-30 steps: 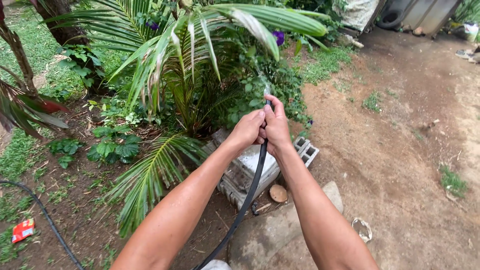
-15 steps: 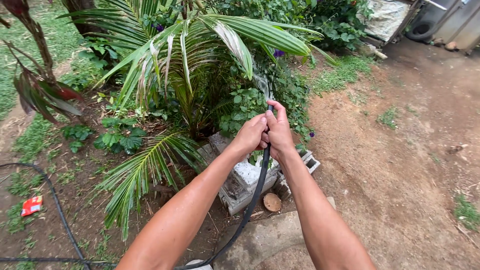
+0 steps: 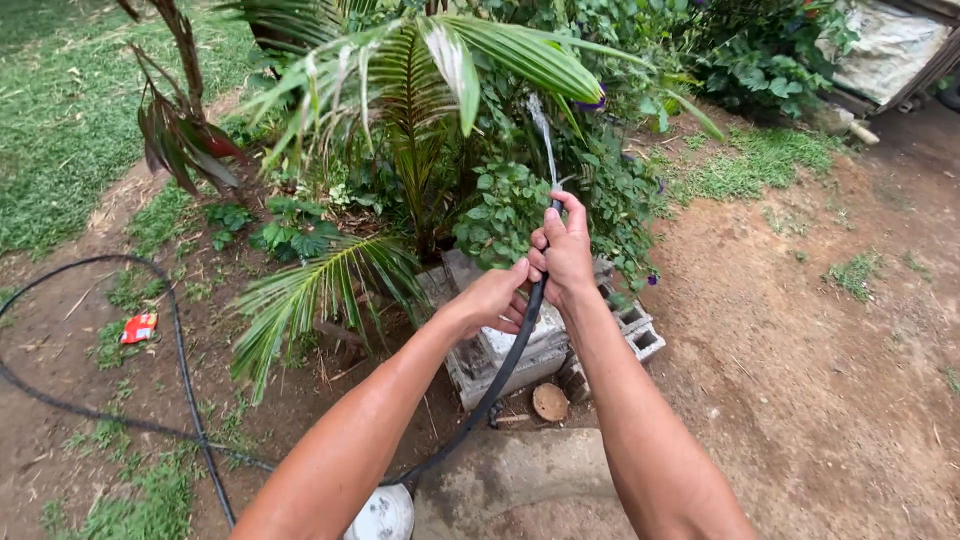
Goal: Watering various garden plants and trees using a handheld hose.
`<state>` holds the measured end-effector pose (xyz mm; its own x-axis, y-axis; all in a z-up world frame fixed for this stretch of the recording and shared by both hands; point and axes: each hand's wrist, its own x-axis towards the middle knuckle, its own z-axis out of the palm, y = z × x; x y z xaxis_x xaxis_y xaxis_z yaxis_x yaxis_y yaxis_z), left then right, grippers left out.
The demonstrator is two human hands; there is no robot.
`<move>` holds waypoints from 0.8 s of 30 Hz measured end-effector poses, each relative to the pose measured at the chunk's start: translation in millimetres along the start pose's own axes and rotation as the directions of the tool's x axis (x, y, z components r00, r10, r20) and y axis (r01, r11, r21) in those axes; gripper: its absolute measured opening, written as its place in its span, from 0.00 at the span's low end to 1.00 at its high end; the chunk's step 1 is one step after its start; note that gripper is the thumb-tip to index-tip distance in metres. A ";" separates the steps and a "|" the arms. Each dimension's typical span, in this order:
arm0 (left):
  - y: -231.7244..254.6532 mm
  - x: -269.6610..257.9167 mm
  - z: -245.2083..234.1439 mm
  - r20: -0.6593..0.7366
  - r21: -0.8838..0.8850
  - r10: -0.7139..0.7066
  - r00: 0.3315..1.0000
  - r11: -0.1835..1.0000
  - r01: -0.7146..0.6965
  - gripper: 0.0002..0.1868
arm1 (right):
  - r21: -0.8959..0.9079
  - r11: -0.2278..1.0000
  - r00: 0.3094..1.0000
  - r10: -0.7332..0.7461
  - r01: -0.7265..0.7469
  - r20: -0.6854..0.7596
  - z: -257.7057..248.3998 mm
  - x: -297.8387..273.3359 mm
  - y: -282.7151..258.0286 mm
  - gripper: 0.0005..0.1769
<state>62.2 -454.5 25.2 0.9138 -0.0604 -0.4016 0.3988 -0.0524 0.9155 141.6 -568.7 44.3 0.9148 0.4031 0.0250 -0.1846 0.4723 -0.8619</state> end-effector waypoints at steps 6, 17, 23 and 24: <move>-23.7 4.2 35.3 0.077 -0.056 0.084 0.993 0.995 -0.079 0.34 | -0.024 0.997 0.998 0.066 -0.067 -0.008 -18.3 -12.7 -15.7 0.14; -13.8 -41.4 94.6 0.038 -0.028 0.037 0.999 0.999 -0.036 0.23 | -0.059 0.993 0.995 0.100 -0.098 0.030 -32.6 -18.3 -54.2 0.14; -9.2 -48.7 113.2 -0.191 -0.015 0.110 0.975 0.993 -0.115 0.23 | -0.107 0.994 0.999 0.037 -0.035 0.017 -24.7 -20.7 -63.7 0.23; -5.4 -51.1 117.0 -0.252 0.022 0.104 0.962 0.995 -0.102 0.24 | -0.155 0.988 0.999 0.032 -0.027 0.030 -23.7 -21.5 -66.0 0.28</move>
<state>4.4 -567.7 38.0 0.9398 0.1881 -0.2854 0.3022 -0.0677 0.9508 142.6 -627.1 88.6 0.8972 0.4414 0.0131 -0.1508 0.3341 -0.9304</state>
